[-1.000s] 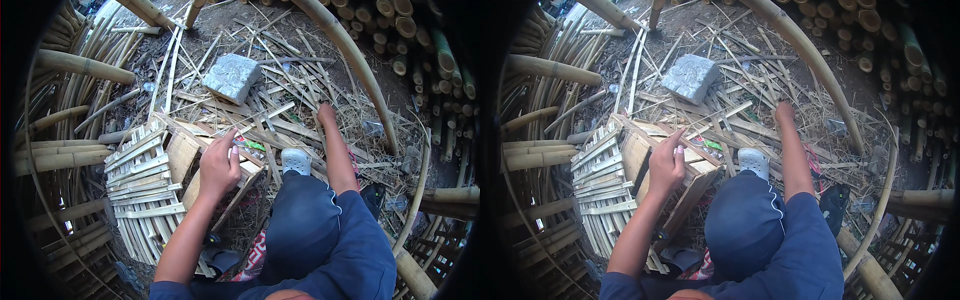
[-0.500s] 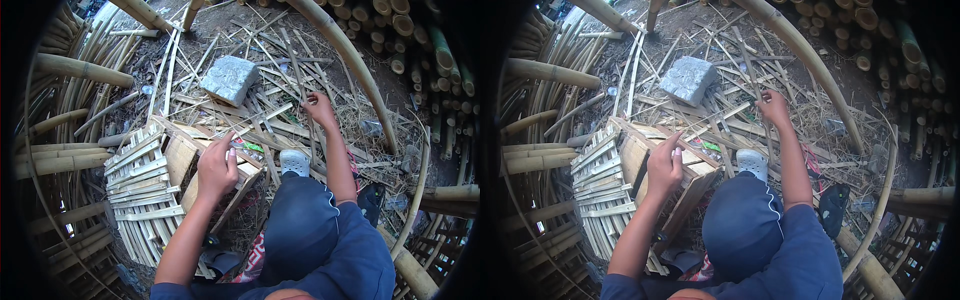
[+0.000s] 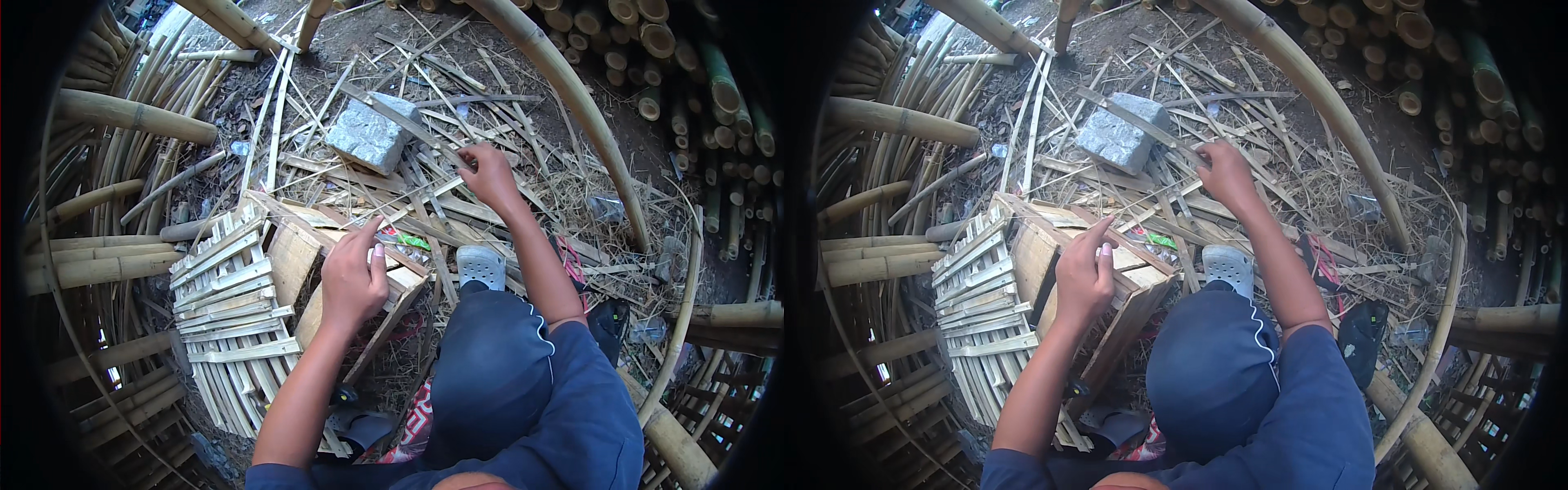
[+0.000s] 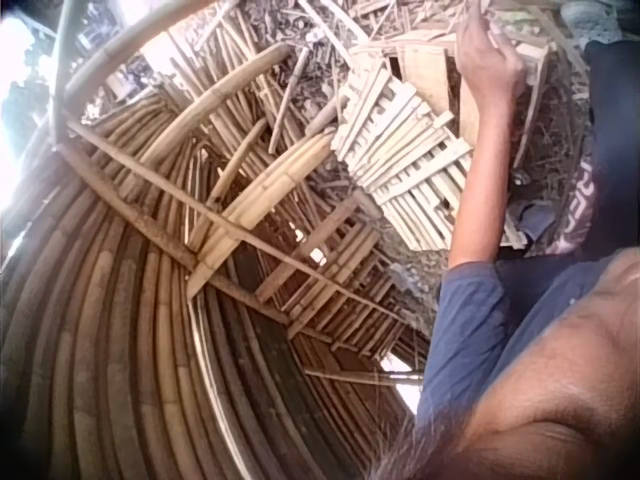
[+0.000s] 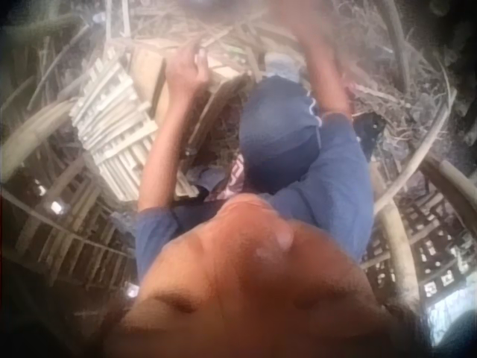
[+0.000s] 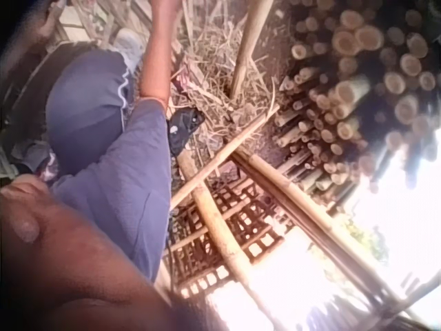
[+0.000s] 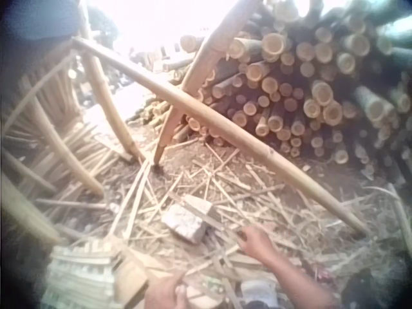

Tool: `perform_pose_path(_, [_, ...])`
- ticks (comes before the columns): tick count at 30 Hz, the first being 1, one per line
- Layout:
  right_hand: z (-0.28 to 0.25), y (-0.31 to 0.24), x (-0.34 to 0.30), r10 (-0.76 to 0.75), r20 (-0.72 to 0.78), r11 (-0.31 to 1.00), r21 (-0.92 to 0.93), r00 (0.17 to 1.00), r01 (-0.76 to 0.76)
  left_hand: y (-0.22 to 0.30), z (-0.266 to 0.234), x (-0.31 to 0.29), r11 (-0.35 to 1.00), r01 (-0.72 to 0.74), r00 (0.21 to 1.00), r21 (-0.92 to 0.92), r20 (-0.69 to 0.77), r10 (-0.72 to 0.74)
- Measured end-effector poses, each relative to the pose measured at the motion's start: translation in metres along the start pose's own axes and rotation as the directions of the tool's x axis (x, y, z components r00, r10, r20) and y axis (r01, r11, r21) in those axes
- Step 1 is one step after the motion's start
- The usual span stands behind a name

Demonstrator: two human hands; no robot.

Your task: The person assembles a bamboo crate by taking nails from a plastic bag and hammering them into the bamboo slats to secure the structure.

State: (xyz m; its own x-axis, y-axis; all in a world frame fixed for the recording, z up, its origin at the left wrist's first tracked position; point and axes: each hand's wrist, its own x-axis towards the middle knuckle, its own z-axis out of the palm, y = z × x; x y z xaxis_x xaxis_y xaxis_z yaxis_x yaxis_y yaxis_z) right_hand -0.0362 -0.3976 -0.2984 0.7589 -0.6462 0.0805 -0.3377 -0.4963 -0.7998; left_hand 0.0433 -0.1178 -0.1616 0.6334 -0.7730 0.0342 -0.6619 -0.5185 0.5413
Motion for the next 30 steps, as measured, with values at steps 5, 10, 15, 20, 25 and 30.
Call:
perform_pose_path(5, [0.042, 0.036, 0.028, 0.107, -0.145, 0.979, -0.159, 0.984, -0.130, -0.003, 0.000, -0.004, 1.000, -0.008, 1.000, 0.005, -0.020, 0.008])
perform_pose_path(10, [0.026, 0.163, 0.052, 0.430, -0.459, 0.652, -0.437, 0.777, -0.619, 0.000, 0.001, -0.001, 1.000, -0.015, 1.000, 0.001, -0.024, 0.015])
perform_pose_path(15, [0.013, 0.231, 0.031, 0.449, -0.451, 0.491, -0.596, 0.771, -0.635, -0.002, 0.002, 0.000, 1.000, -0.021, 1.000, 0.003, -0.021, 0.021])
perform_pose_path(20, [-0.012, 0.224, 0.030, 0.631, -0.335, 0.486, -0.533, 0.700, -0.693, -0.005, 0.003, -0.003, 1.000, -0.027, 0.999, 0.003, -0.043, 0.027])
perform_pose_path(25, [-0.027, 0.199, 0.024, 0.458, -0.323, 0.623, -0.548, 0.828, -0.558, -0.003, 0.001, -0.002, 1.000, -0.010, 1.000, 0.006, -0.024, 0.010])
perform_pose_path(30, [-0.046, 0.192, 0.009, 0.371, -0.437, 0.802, -0.295, 0.820, -0.520, -0.003, 0.003, 0.001, 0.999, -0.043, 0.998, 0.002, -0.041, 0.043])
